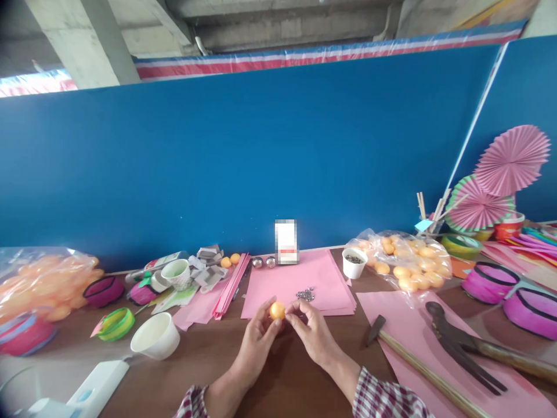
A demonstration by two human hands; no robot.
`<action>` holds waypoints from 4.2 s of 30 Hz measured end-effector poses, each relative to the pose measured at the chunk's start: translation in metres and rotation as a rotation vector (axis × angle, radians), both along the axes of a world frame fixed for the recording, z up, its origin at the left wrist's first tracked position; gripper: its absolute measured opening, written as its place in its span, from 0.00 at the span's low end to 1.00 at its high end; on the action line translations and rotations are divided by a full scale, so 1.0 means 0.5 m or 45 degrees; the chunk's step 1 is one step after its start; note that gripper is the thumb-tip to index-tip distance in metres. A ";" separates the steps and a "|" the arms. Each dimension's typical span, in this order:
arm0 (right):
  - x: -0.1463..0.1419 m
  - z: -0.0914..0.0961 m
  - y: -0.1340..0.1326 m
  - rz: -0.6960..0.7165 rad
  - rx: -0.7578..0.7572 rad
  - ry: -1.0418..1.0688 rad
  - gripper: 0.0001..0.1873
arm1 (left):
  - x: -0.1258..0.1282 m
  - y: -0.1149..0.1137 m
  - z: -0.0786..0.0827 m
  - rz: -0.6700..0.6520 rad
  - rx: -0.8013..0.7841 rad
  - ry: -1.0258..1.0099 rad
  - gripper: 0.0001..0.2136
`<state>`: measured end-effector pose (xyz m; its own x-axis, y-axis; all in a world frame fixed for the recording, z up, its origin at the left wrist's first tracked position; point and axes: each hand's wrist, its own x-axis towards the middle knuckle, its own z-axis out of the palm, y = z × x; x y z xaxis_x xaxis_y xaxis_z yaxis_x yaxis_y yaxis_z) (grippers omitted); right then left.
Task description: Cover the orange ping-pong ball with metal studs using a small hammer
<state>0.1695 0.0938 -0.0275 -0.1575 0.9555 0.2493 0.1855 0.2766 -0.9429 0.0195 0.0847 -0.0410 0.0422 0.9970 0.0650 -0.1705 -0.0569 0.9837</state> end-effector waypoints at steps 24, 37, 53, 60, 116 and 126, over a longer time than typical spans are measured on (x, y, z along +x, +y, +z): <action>0.002 0.008 -0.003 0.107 -0.054 0.030 0.14 | -0.002 -0.003 0.003 -0.005 0.026 0.137 0.24; 0.001 0.011 -0.004 0.146 -0.055 0.064 0.12 | 0.001 -0.005 -0.001 0.055 0.042 0.087 0.22; 0.003 0.014 -0.004 0.143 -0.081 0.043 0.12 | -0.004 -0.001 0.011 -0.019 0.082 0.109 0.19; 0.005 0.013 -0.006 0.155 -0.075 0.014 0.11 | -0.006 -0.002 0.007 0.001 0.083 0.099 0.19; 0.016 0.000 0.005 0.025 -0.102 -0.160 0.12 | -0.008 0.001 -0.007 0.025 0.141 0.282 0.17; 0.020 -0.009 0.009 0.059 -0.155 -0.182 0.12 | -0.003 -0.006 0.000 0.043 0.194 0.328 0.16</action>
<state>0.1795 0.0986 -0.0318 -0.2274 0.9682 0.1045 0.3096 0.1736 -0.9349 0.0182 0.0819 -0.0409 0.0437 0.9776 0.2058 0.0884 -0.2089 0.9739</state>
